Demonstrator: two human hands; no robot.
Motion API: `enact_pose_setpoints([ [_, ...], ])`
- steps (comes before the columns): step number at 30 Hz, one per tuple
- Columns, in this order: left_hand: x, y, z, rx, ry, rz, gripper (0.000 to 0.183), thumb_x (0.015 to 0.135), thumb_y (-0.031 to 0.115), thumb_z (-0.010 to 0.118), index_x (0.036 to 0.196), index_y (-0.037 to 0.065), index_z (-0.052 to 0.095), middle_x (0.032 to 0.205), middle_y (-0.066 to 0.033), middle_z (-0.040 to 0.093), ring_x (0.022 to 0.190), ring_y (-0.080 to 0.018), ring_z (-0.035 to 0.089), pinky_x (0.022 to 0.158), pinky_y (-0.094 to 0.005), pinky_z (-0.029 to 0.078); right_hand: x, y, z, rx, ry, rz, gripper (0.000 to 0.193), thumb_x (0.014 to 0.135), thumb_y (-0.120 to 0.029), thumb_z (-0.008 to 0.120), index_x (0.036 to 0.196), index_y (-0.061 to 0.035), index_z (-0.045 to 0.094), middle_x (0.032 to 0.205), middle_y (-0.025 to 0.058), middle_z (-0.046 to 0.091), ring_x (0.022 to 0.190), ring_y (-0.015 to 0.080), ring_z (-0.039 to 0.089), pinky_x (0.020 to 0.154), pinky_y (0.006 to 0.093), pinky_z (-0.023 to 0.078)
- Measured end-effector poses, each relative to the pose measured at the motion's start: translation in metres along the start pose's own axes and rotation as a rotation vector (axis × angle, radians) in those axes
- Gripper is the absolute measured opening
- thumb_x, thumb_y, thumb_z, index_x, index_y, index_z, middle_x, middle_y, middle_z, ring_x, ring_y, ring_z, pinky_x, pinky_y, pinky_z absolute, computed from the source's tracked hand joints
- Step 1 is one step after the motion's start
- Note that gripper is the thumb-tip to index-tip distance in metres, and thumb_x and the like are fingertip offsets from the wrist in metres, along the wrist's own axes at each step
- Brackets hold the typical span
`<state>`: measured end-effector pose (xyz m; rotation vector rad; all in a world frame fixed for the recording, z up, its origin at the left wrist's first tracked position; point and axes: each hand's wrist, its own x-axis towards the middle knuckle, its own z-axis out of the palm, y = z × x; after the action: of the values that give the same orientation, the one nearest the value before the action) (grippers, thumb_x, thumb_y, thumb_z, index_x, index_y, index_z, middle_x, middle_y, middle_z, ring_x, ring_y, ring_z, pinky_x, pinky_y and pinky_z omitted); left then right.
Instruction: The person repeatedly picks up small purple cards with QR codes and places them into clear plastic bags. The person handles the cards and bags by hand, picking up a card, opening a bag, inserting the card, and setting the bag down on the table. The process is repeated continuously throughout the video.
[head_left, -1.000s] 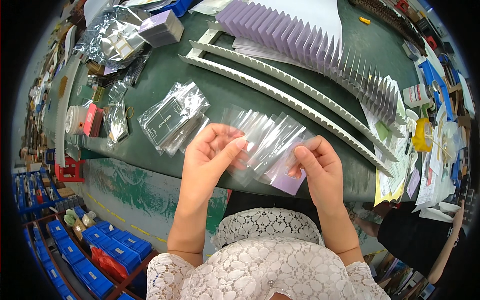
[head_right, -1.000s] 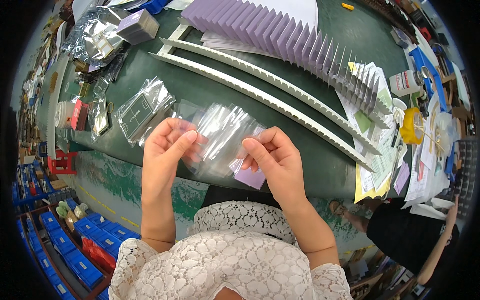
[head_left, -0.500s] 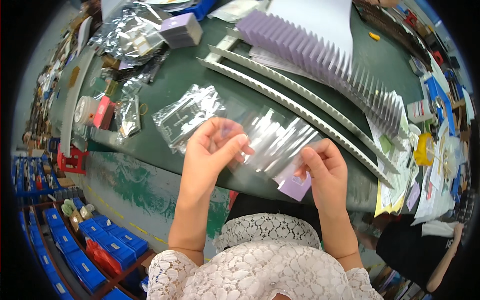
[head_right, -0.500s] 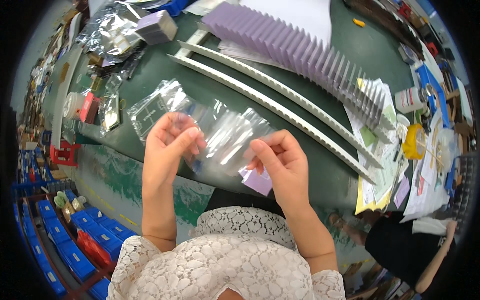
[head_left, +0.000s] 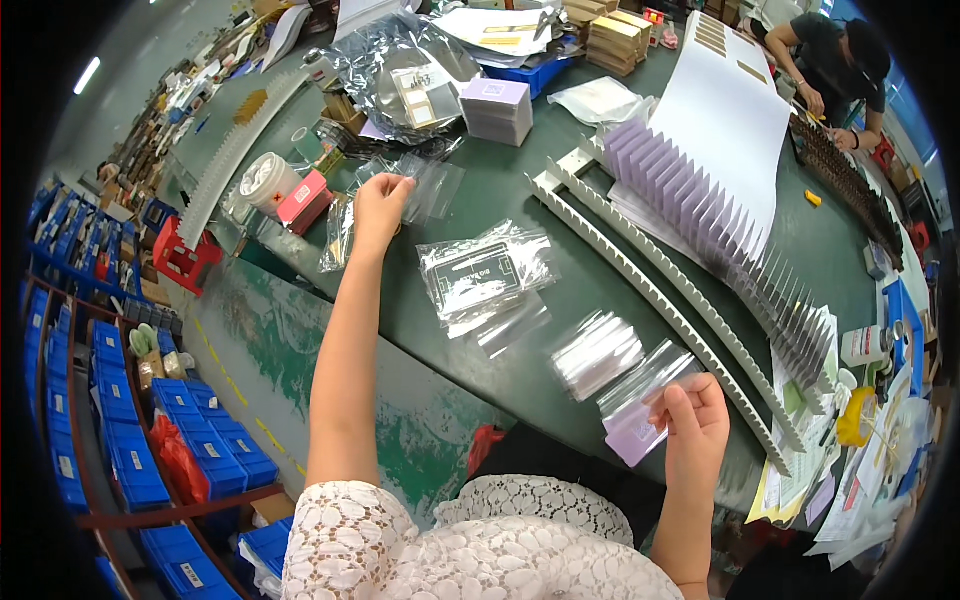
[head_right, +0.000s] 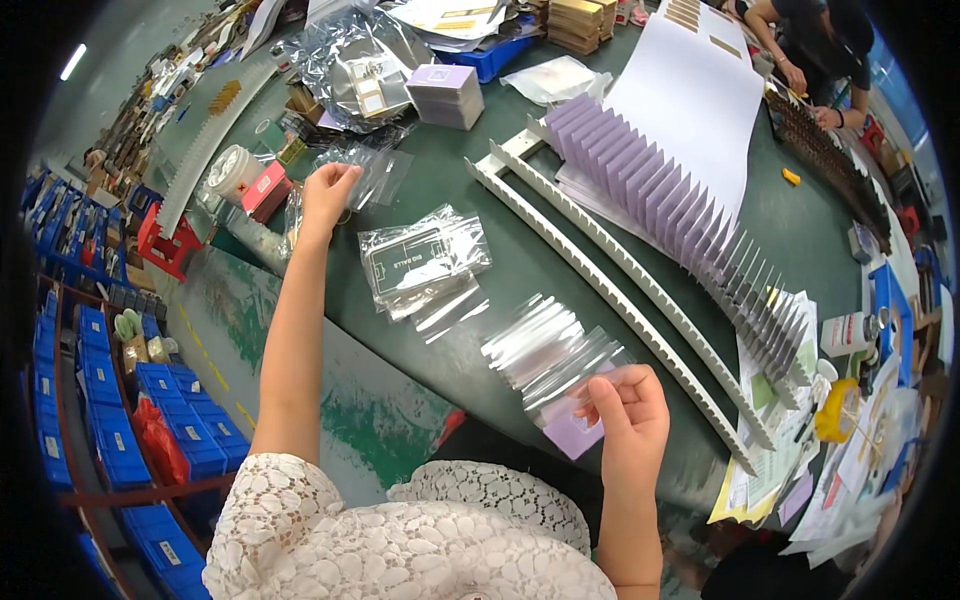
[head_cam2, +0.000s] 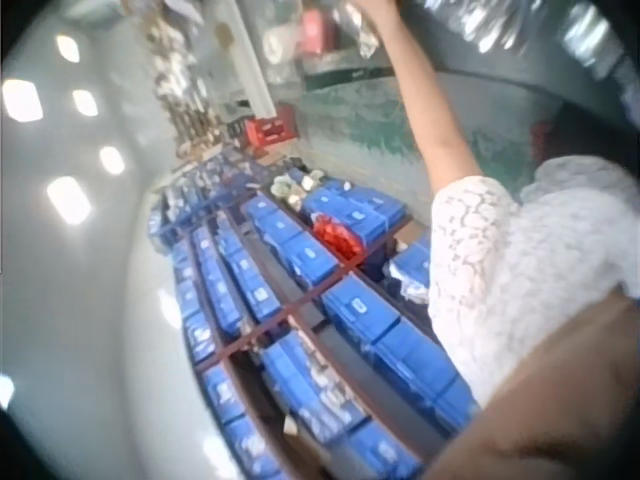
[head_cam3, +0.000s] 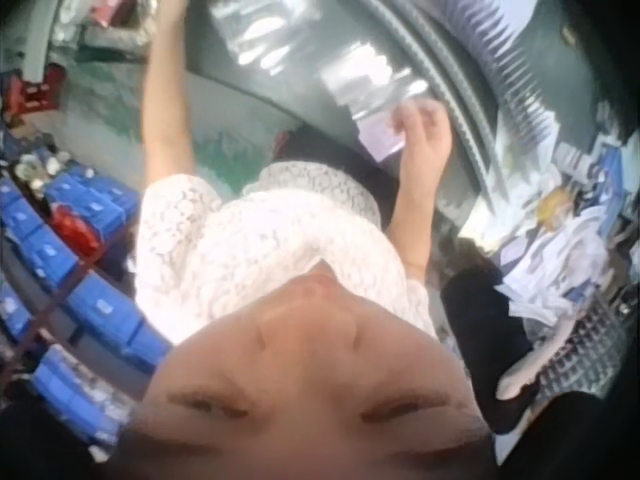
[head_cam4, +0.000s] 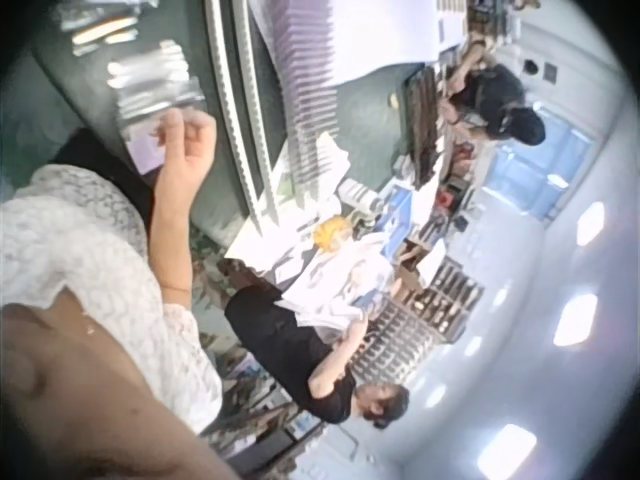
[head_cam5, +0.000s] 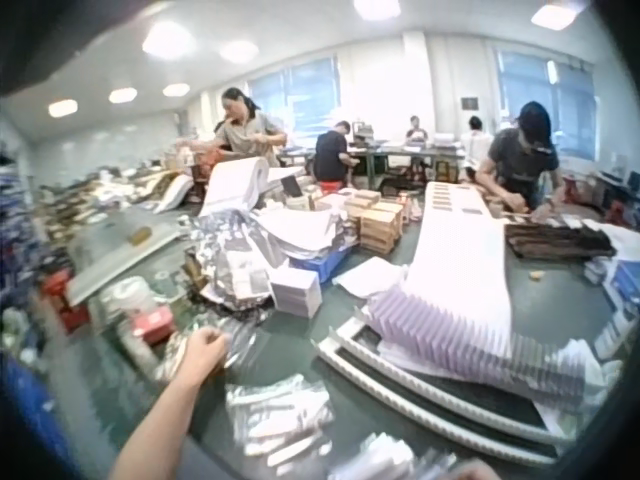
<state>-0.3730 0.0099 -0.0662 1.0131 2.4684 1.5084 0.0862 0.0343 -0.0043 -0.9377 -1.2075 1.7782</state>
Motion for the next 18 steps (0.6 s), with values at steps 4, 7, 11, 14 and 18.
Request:
enact_pose_setpoints([
  [4, -0.013, 0.051, -0.009, -0.182, 0.000, -0.023, 0.025, 0.088, 0.021, 0.065, 0.095, -0.002, 0.065, 0.085, -0.0081, 0.069, 0.072, -0.0132, 0.064, 0.065, -0.0257, 0.048, 0.003, 0.001, -0.005, -0.008, -0.025, -0.067, 0.008, 0.090, -0.003, 0.060, 0.090, -0.0030, 0.052, 0.087, 0.0109, 0.067, 0.074, 0.0109, 0.059, 0.069, 0.0228, 0.045],
  [7, -0.049, 0.107, -0.007, -0.716, -0.342, -0.184, 0.026, 0.091, 0.022, 0.063, 0.104, 0.000, 0.062, 0.086, -0.0077, 0.068, 0.075, -0.0146, 0.065, 0.064, -0.0248, 0.050, 0.007, 0.001, -0.001, -0.083, -0.029, -0.158, 0.007, 0.090, -0.002, 0.060, 0.091, -0.0021, 0.053, 0.092, 0.0107, 0.066, 0.081, 0.0111, 0.059, 0.074, 0.0236, 0.046],
  [11, -0.100, 0.158, -0.003, -0.750, -0.675, -0.242, 0.027, 0.095, 0.021, 0.057, 0.105, -0.003, 0.062, 0.093, -0.0132, 0.069, 0.078, -0.0189, 0.069, 0.065, -0.0256, 0.054, 0.010, -0.008, 0.005, -0.088, -0.035, -0.116, 0.005, 0.090, -0.001, 0.060, 0.091, -0.0015, 0.054, 0.093, 0.0100, 0.065, 0.084, 0.0119, 0.060, 0.076, 0.0240, 0.047],
  [14, -0.117, 0.176, 0.008, -0.741, -0.802, -0.213, 0.028, 0.096, 0.022, 0.055, 0.105, -0.003, 0.063, 0.093, -0.0131, 0.069, 0.079, -0.0193, 0.069, 0.066, -0.0255, 0.054, 0.011, -0.012, 0.004, -0.074, -0.032, -0.131, 0.017, 0.089, 0.003, 0.058, 0.105, 0.0000, 0.052, 0.092, 0.0104, 0.065, 0.083, 0.0127, 0.061, 0.074, 0.0244, 0.048],
  [18, -0.135, 0.195, 0.022, -0.758, -0.840, -0.230, 0.027, 0.096, 0.022, 0.054, 0.100, -0.003, 0.063, 0.082, -0.0125, 0.067, 0.073, -0.0221, 0.068, 0.060, -0.0288, 0.055, 0.012, -0.019, 0.006, -0.060, -0.001, -0.174, 0.049, 0.089, 0.005, 0.057, 0.134, -0.0008, 0.038, 0.088, 0.0101, 0.064, 0.081, 0.0128, 0.060, 0.073, 0.0256, 0.049],
])
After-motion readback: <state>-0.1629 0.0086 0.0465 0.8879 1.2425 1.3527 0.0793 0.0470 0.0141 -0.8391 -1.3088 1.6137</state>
